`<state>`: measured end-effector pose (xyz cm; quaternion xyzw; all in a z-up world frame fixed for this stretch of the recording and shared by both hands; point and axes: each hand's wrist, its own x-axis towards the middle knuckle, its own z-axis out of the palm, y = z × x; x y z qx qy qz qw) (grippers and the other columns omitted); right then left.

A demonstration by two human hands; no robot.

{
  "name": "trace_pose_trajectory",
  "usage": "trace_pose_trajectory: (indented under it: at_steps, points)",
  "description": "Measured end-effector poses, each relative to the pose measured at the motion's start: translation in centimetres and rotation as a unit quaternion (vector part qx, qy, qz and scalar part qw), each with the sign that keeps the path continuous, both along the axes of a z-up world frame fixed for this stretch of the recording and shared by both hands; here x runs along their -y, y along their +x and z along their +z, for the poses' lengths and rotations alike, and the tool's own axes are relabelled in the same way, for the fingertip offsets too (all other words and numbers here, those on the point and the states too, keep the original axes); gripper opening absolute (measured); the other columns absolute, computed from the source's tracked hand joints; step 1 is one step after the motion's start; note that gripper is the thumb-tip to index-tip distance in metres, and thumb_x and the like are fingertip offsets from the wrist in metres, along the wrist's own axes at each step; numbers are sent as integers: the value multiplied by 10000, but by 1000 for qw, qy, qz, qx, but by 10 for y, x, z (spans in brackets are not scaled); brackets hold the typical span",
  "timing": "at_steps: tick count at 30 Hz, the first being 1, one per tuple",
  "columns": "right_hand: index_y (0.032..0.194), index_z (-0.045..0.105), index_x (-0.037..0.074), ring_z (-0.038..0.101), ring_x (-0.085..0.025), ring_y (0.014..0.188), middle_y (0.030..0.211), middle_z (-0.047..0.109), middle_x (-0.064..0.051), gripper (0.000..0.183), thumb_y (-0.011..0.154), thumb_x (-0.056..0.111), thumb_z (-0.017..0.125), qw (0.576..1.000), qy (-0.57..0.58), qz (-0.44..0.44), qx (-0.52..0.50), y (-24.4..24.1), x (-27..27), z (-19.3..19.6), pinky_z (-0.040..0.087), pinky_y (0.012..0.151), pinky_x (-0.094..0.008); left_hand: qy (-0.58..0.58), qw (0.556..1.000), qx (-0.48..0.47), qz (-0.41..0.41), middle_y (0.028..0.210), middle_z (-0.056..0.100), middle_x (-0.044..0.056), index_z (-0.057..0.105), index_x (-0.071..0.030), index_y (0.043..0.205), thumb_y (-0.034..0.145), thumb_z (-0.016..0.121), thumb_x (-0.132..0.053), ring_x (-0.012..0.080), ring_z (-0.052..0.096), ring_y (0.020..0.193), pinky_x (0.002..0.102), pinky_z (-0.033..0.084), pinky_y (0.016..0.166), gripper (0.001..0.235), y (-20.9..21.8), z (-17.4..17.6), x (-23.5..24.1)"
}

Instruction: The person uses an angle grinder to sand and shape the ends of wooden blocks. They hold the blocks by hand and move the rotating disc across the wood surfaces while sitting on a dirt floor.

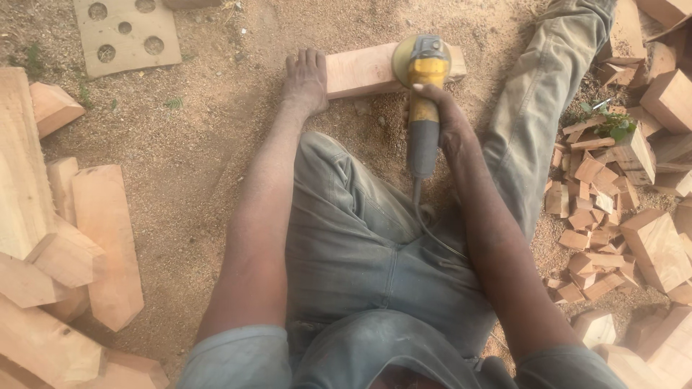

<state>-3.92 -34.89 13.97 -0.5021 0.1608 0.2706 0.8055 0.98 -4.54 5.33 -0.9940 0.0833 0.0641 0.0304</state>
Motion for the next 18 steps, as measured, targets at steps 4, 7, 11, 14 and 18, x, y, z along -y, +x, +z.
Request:
trace_pose_trajectory:
  at_steps: [4, 7, 11, 14, 18]
  points:
    - [1356, 443, -97, 694, -238, 666, 880, 664, -163, 682, 843, 207, 775, 996, 14, -79, 44, 6, 33, 9, 648, 618, -339, -7, 1000, -29, 9, 1286, 440, 196, 342, 45, 1440, 746, 710, -25, 334, 447, 1245, 536, 358, 1093, 789, -4, 4, 3]
    - [1350, 411, -61, 689, -242, 662, 868, 659, -156, 681, 845, 226, 765, 991, -5, -106, 78, 8, 40, 11, 638, 609, -337, -5, 1000, -16, 6, 1271, 435, 193, 325, 45, 1436, 733, 737, -62, 330, 440, 1245, 552, 322, 1118, 822, -2, 9, 6]
    - [1366, 430, 8, 678, -193, 684, 944, 690, -122, 710, 789, 212, 792, 997, -23, -78, -4, -1, 12, 9, 631, 630, -318, -8, 1000, -14, 9, 1272, 434, 199, 317, 35, 1444, 736, 770, -115, 337, 440, 1240, 531, 354, 1086, 854, -10, 9, 3]
    - [1358, 464, -28, 678, -205, 683, 956, 660, -141, 695, 807, 253, 783, 999, -43, 10, 4, -11, -16, 6, 634, 622, -342, -30, 999, 42, 1, 1291, 439, 194, 377, 35, 1373, 748, 782, -157, 335, 430, 1264, 522, 356, 1082, 769, -13, 8, 4]
    - [1327, 438, 43, 666, -180, 669, 951, 667, -115, 677, 778, 266, 766, 996, -61, 53, -22, -8, -30, 5, 614, 609, -338, -19, 999, -10, 24, 1280, 452, 171, 370, -14, 1431, 780, 760, -97, 299, 449, 1212, 487, 360, 1070, 763, -8, 19, 7]
